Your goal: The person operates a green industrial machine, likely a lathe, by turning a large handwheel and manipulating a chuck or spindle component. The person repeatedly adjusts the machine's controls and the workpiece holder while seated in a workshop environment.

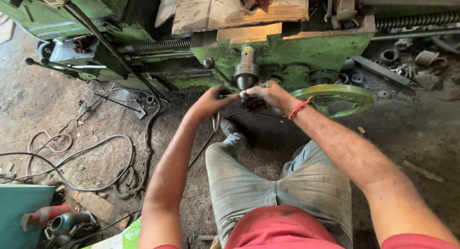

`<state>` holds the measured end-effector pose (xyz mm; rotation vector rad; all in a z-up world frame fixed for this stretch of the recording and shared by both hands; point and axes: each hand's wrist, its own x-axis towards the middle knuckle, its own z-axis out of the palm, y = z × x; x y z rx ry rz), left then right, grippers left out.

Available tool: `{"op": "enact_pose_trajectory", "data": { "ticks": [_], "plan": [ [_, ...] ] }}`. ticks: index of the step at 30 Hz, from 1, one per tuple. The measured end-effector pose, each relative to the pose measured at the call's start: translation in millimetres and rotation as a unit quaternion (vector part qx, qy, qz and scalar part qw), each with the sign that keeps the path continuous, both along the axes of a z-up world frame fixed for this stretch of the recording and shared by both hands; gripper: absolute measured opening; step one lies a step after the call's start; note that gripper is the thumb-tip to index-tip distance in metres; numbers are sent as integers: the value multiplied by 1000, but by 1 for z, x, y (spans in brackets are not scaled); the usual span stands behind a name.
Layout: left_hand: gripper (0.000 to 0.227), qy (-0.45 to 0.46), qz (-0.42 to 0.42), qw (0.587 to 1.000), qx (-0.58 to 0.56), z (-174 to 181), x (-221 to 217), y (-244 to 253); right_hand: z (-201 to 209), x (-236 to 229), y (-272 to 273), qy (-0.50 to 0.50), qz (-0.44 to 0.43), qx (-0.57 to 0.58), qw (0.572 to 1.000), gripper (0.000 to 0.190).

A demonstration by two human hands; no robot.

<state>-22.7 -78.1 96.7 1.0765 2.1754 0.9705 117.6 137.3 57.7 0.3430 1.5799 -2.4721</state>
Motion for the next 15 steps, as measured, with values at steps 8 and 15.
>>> {"op": "enact_pose_trajectory", "data": {
  "ticks": [8, 15],
  "plan": [
    [32, -479, 158, 853, 133, -39, 4, -4, -7, -4, 3, 23, 0, -42, 999, 30],
    [34, -444, 184, 870, 109, -17, 7, -2, -16, -4, 7, 29, 21, -45, 998, 34]
  ]
}}
